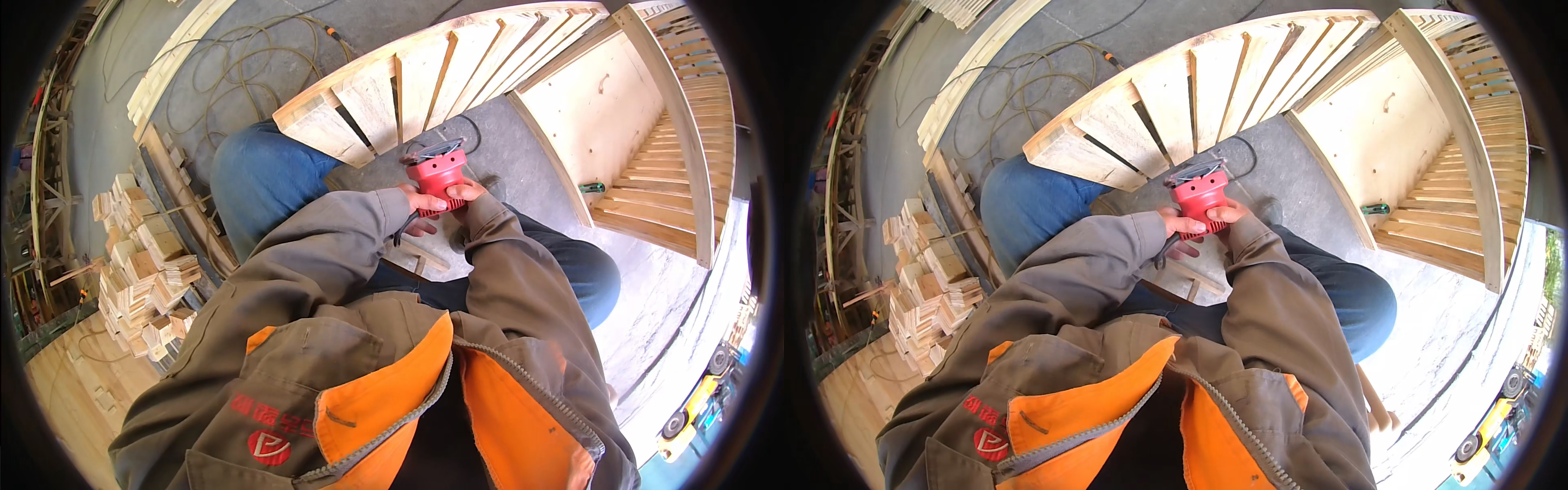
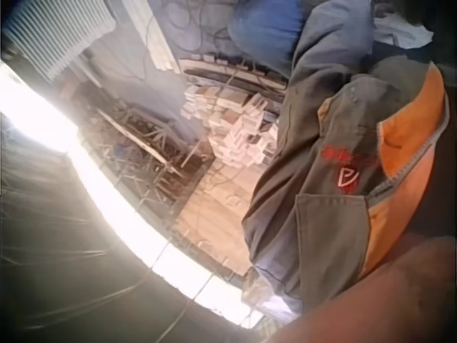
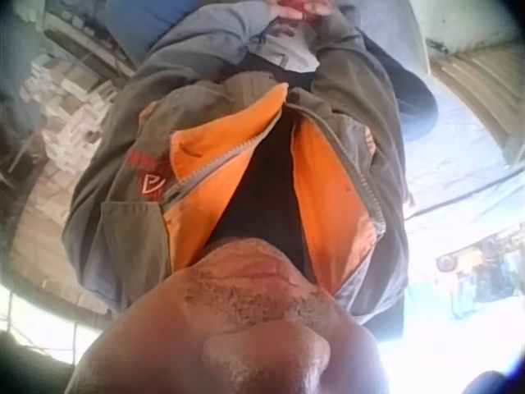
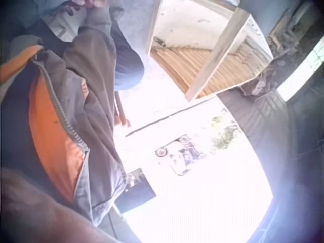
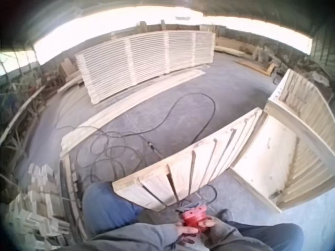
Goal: The person uses a red electric sander to smooth the surface of a curved wooden structure. They then use a green utility knife to trim or clean the edges of the wooden slats.
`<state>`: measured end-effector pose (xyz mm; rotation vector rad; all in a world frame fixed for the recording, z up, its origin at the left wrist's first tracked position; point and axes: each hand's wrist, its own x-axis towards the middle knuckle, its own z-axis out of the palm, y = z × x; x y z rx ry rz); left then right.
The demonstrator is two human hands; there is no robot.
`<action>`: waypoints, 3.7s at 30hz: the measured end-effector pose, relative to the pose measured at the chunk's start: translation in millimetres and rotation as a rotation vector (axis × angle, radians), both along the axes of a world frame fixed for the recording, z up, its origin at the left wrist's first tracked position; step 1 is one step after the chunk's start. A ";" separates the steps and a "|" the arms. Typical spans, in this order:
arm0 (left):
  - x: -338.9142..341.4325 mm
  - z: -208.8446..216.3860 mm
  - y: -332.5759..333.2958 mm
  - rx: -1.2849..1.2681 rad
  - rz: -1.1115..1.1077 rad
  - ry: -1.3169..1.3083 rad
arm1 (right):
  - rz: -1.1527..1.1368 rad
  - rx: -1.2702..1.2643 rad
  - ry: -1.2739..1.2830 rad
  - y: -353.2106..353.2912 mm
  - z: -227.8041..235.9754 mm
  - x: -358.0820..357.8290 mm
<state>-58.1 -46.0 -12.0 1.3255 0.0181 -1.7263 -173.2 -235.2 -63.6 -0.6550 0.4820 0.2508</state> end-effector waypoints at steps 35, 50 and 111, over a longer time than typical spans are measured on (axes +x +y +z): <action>-9.6 -90.2 8.8 0.273 0.704 0.065 | 0.256 -0.269 0.142 64.1 -99.6 78.5; -12.9 -138.4 23.1 0.437 1.033 0.091 | 0.368 -0.647 0.414 90.6 -51.9 97.2; 16.9 -143.1 1.9 0.435 0.897 0.119 | 0.516 -0.819 0.510 67.0 -26.9 120.9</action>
